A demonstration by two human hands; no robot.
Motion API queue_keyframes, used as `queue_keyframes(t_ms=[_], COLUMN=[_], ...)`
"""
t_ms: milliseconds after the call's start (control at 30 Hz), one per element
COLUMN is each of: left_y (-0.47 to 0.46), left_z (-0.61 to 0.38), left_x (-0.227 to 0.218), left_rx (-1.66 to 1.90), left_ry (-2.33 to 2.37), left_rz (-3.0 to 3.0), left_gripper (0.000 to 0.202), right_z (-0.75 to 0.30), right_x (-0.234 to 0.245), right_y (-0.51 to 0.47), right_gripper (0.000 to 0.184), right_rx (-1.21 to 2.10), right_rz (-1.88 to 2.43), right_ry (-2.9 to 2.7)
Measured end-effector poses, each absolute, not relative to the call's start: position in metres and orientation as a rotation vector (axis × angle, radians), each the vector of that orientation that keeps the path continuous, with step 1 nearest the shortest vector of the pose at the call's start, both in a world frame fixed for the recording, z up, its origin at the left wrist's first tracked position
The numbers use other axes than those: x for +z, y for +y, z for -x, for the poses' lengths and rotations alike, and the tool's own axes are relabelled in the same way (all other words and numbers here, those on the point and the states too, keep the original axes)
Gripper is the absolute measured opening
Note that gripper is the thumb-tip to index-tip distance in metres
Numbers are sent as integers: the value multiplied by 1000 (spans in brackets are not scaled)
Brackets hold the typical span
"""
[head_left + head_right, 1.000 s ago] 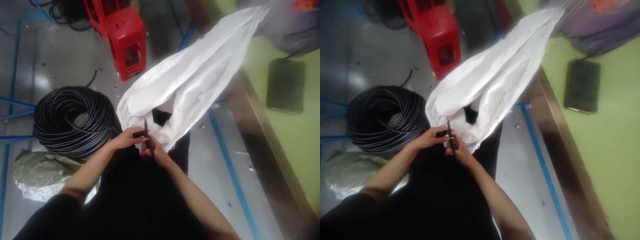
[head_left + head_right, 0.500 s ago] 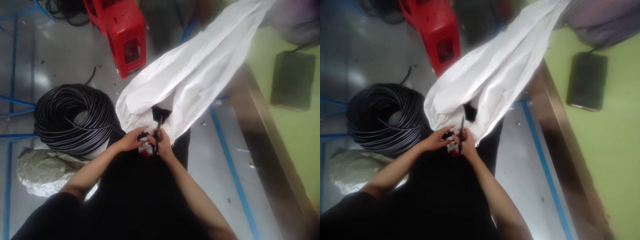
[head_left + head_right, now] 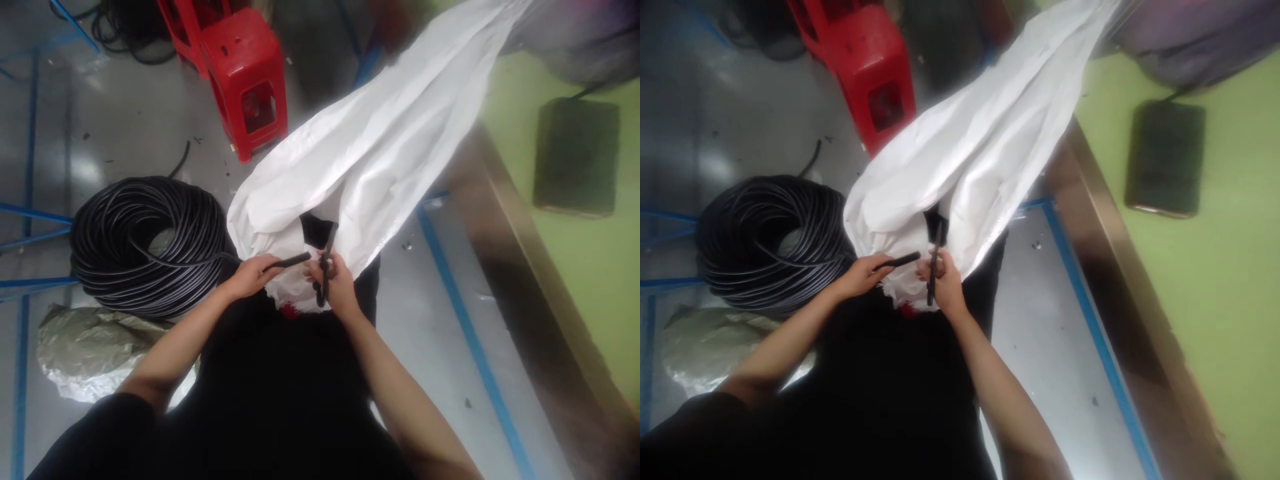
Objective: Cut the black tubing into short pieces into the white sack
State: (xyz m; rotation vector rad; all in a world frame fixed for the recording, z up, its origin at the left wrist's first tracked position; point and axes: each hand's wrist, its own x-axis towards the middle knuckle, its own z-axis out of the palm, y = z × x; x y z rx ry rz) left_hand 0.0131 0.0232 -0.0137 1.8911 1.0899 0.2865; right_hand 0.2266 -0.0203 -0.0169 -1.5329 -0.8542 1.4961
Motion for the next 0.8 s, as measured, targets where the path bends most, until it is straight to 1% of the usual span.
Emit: queue_keyframes(t_ms=[133,267,400,533,667,800], left_y=[33,38,38,35,34,39], left_z=[-13,-14,-14,-17,-23,-27], left_x=[-8,-6,-5,-3,-1,-5], left_rx=[364,388,366,246,120,93], left_ry=[1202,1235,1254,1172,1118,1099], left_rz=[-1935,-1961,-1970,-2029,-2075,-2083], left_gripper=[35,34,34,33,31,31], right_z=[-226,-222,-221,-221,-219,-219], right_x=[-17,-24,-25,-22,-25,-30], right_y=[-34,-48,-50,-46,-44,-44], right_gripper=[49,47,43,43,42,40], right_rx=[1649,1668,1636,1556,1470,1453], right_rz=[1510,1506,1558,1585,1613,1659], right_ry=[-1012,-1170,-1354,-1501,-1497,-1474])
